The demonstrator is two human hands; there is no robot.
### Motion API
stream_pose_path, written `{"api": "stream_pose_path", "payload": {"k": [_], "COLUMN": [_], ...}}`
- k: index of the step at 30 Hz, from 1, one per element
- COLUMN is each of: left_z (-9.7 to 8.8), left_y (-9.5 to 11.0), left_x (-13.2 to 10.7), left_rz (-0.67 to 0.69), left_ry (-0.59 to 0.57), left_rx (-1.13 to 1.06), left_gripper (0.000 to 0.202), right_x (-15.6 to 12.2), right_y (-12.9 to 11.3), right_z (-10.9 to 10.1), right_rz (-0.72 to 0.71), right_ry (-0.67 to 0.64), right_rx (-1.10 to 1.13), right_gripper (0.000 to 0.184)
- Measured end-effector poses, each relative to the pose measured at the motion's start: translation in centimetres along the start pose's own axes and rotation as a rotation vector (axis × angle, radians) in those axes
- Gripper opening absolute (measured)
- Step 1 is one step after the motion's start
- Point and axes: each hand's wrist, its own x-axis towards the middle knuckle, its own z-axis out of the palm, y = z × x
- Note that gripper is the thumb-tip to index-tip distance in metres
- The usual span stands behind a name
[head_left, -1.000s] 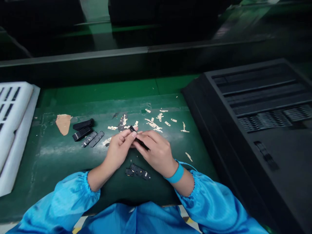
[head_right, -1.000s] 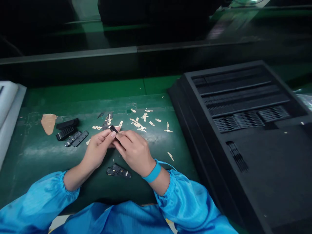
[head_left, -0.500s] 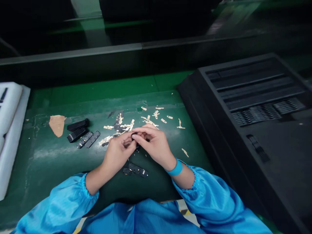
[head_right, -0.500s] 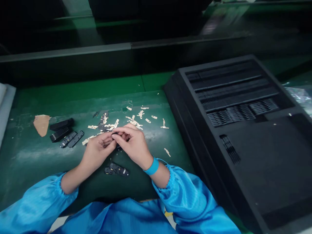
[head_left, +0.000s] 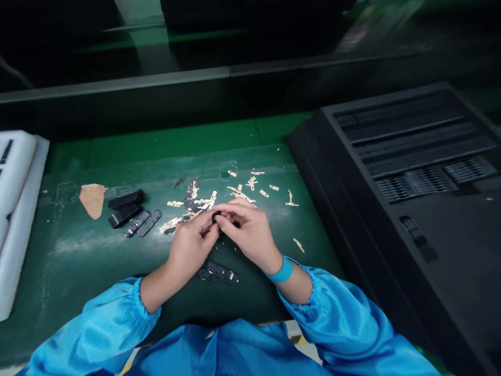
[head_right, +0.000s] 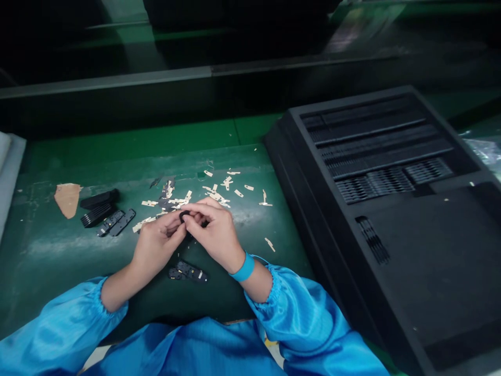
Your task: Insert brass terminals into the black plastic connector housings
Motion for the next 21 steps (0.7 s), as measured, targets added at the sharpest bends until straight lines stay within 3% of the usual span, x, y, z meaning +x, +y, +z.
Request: {"api": "stream_pose_path", "payload": {"k": [3, 6, 15, 21], "left_z": [0.10, 0.10, -0.37, -0.59], "left_y": [-0.11, -0.19, -0.04, -0.05], "left_x": [-0.21, -0.28, 0.57, 0.66], "left_rz": [0.081, 0.118, -0.032, -0.052], "left_ry": [0.058, 0.081, -0.028, -0.097], "left_rx": [0.211, 0.250, -0.176, -0.254], "left_gripper": [0.028, 0.027, 0.026, 0.029], "right_x": [-0.23, -0.48, -0.03, 0.26], "right_y": [-0.21, -0.40, -0.06, -0.19], "right_z": [0.42, 0.81, 0.45, 0.23], "right_rz": [-0.007, -0.043, -0.031, 0.032], "right_ry": [0.019, 0.057, 0.025, 0.023], "right_rx": [-0.022, -0.107, -0.032, 0.003], "right_gripper": [0.022, 0.026, 0.023, 0.014]}}
